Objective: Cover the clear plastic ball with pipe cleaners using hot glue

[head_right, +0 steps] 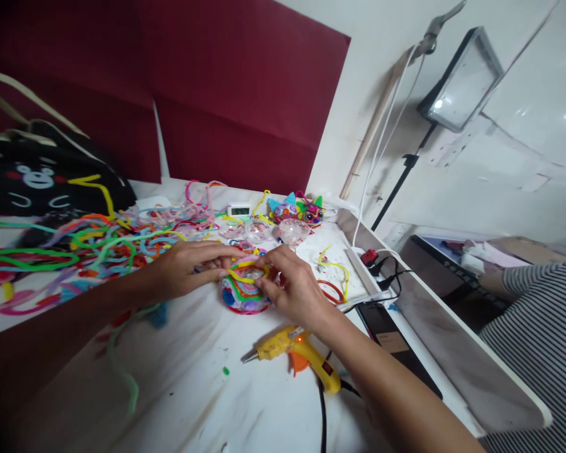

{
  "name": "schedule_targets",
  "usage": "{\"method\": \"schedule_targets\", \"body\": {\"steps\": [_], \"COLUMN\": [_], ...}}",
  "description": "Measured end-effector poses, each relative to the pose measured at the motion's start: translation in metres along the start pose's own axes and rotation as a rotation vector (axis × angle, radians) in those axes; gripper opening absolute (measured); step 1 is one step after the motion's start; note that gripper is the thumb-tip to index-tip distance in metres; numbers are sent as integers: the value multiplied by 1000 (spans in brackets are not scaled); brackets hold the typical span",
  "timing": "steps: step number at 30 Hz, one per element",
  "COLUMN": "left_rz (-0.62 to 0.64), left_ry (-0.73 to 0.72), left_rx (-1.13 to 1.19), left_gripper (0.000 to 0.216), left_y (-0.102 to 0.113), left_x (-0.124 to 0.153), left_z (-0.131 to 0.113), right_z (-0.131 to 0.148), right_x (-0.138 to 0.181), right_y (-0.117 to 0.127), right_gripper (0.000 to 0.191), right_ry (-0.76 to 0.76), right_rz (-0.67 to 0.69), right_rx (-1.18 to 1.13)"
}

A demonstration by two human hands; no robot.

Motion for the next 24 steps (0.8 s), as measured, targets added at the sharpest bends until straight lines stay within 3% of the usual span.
{"method": "schedule_targets", "body": {"steps": [4, 9, 16, 20, 24], "left_rz": [-104, -150, -94, 4, 22], "left_ry": [115, 319, 428, 507, 602], "left_rx": [172, 559, 677, 634, 711], "left_gripper": [28, 31, 23, 25, 23], "left_y": [8, 5, -3, -13, -26], "left_x": [5, 12, 21, 29, 35], "left_z": [-6, -12, -38, -50, -55], "right_z": [8, 23, 33, 34, 26], "right_x": [0, 4, 15, 25, 38], "right_y": [1, 8, 10, 1, -11], "right_gripper": [24, 11, 24, 27, 33], "right_ry": [87, 133, -165, -276, -385], "right_rz": [-13, -51, 10, 106, 121], "right_rx": [-19, -92, -605, -794, -949]}}
Point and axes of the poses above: each hand's wrist, its own x-axis away from the middle knuckle, its own y-axis out of the back of the hand, z = x × y, the point moved 5 cm from there along -x, towards the middle knuckle, and after that the axes turned 10 degrees about z, right-handed, at the moved point
